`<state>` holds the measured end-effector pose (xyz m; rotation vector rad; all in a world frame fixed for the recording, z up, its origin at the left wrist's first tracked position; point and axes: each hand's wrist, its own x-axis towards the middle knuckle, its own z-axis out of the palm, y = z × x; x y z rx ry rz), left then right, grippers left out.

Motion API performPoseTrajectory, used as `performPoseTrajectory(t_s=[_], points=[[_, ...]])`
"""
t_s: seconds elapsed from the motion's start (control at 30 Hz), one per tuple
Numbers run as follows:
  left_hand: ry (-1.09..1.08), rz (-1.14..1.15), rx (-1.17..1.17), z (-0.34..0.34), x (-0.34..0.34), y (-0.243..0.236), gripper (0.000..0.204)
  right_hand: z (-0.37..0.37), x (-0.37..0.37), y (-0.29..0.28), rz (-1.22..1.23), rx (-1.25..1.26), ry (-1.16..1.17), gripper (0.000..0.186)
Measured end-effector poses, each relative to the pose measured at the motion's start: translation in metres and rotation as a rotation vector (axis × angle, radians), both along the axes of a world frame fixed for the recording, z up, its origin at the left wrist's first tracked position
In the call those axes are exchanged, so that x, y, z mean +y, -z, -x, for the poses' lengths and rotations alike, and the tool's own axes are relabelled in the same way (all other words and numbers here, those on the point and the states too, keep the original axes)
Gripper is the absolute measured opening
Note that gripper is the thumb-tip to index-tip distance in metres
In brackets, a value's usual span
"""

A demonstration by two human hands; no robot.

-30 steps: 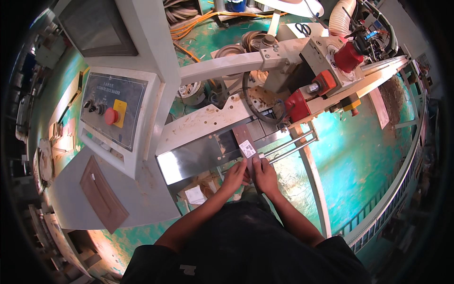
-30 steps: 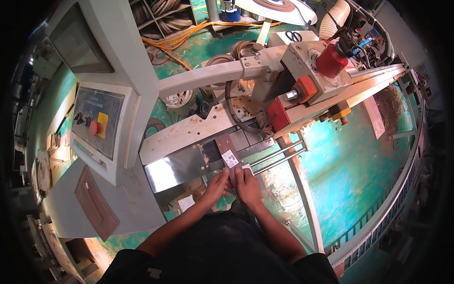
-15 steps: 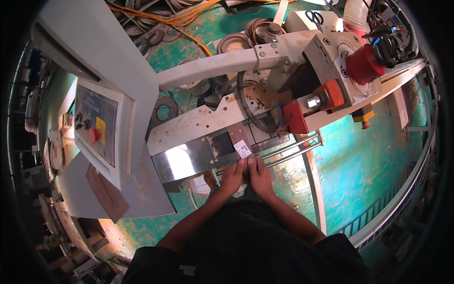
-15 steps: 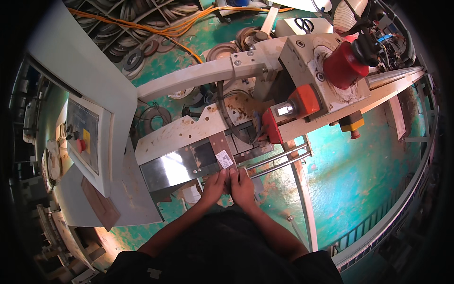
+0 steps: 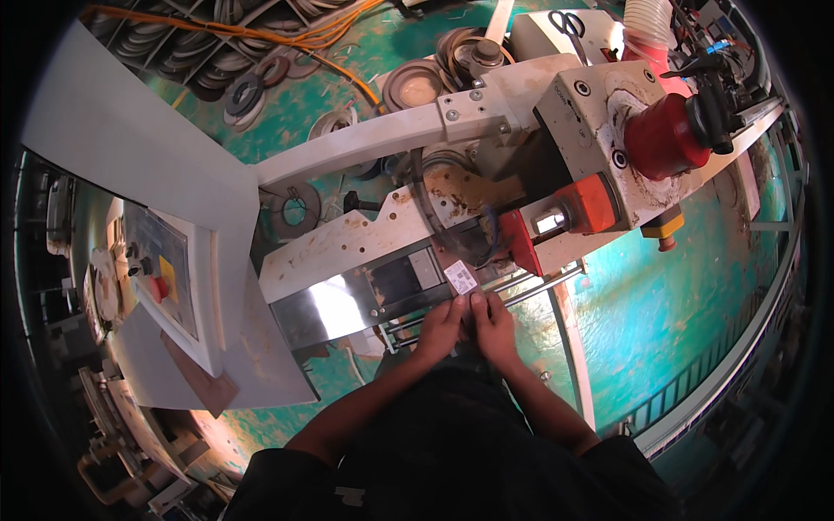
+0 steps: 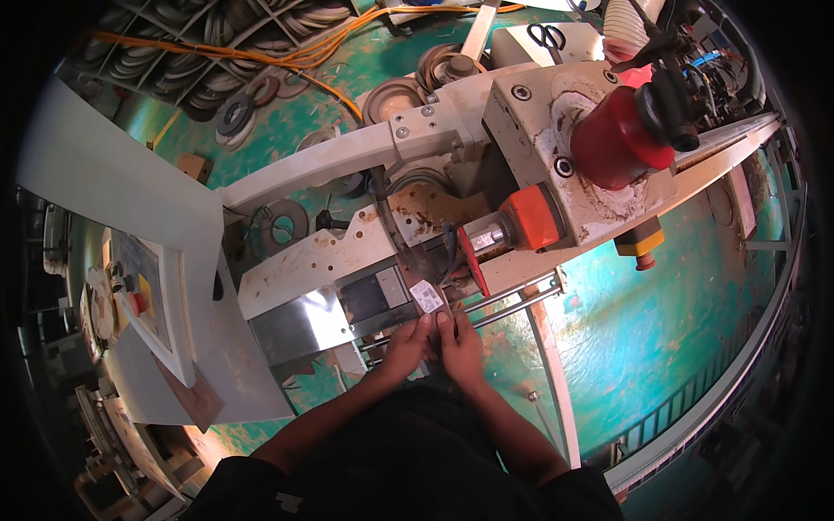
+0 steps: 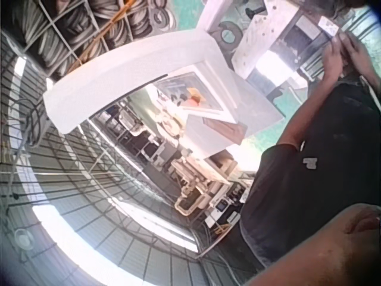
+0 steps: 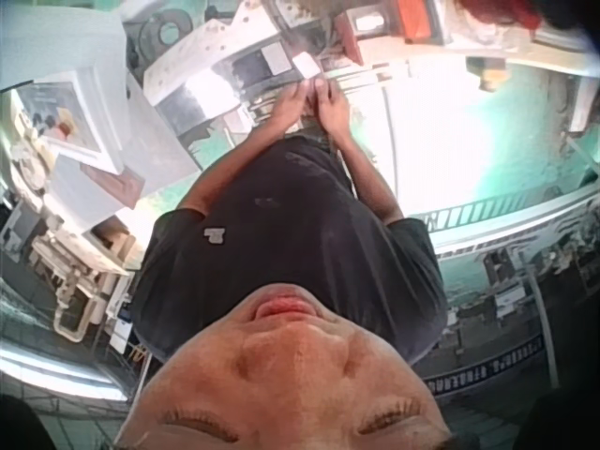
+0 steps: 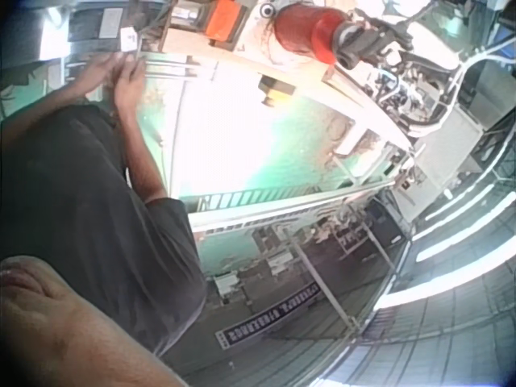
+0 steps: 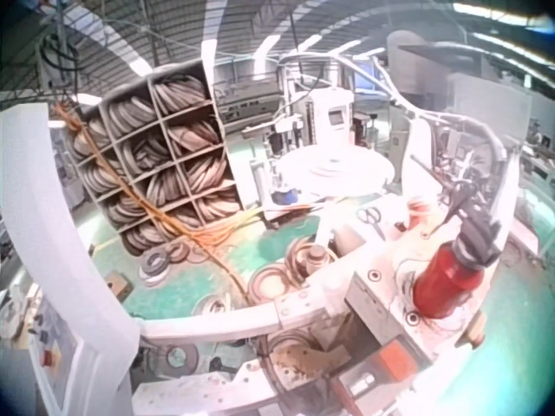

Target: The person feeds wood panels and strips into an edge-banding machine, aligning the edges with the feed mechanism and placing the processed pieces onto a staging area.

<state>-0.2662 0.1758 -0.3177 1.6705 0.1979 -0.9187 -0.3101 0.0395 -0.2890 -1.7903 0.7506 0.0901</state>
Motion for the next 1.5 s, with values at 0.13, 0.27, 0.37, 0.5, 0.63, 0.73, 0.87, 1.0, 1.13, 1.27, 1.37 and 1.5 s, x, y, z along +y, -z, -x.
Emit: performPoseTrajectory(t_s=[0.13, 0.27, 0.37, 0.5, 0.63, 0.73, 0.87, 1.0, 1.13, 1.27, 1.37, 1.5], points=[[0.016, 0.003, -0.015, -0.002, -0.025, 0.004, 0.053, -0.002, -0.028, -0.002, -0.030, 0.053, 0.004, 0.042], [-0.034, 0.087, 0.016, -0.003, -0.065, 0.001, 0.054, -0.004, -0.061, -0.007, -0.004, 0.037, 0.026, 0.041], [0.018, 0.049, -0.003, -0.005, -0.094, 0.002, 0.051, 0.000, -0.094, 0.008, -0.080, 0.034, 0.030, 0.040], [0.049, 0.057, -0.030, -0.008, -0.137, 0.003, 0.049, 0.006, -0.137, 0.029, -0.068, -0.042, 0.057, 0.043], [0.075, 0.119, 0.033, -0.013, -0.182, 0.004, 0.053, 0.006, -0.183, 0.032, -0.156, -0.001, 0.081, 0.039], [0.114, 0.199, 0.082, -0.020, -0.207, 0.010, 0.054, 0.001, -0.216, 0.027, -0.165, -0.005, 0.076, 0.040], [0.331, 0.282, -0.043, -0.022, -0.190, 0.015, 0.049, -0.011, -0.261, 0.020, -0.128, 0.060, 0.013, 0.040], [0.521, 0.347, -0.016, -0.001, -0.078, -0.026, 0.044, 0.007, -0.284, 0.028, 0.449, -0.160, 0.035, 0.037], [0.232, 0.187, -0.062, 0.008, 0.102, -0.067, 0.041, 0.050, -0.253, 0.019, 1.044, -0.331, 0.346, 0.043], [-0.491, -0.204, -0.503, 0.018, 0.302, -0.080, 0.027, 0.099, -0.187, 0.027, 0.905, -0.314, 0.482, 0.042], [-0.981, -0.774, -0.810, 0.026, 0.476, -0.069, 0.017, 0.103, -0.121, 0.031, 0.866, -0.250, 0.374, 0.041], [-1.011, -1.550, -0.769, 0.036, 0.679, -0.034, 0.046, 0.090, -0.041, 0.033, 0.646, -0.358, 0.242, 0.037]])
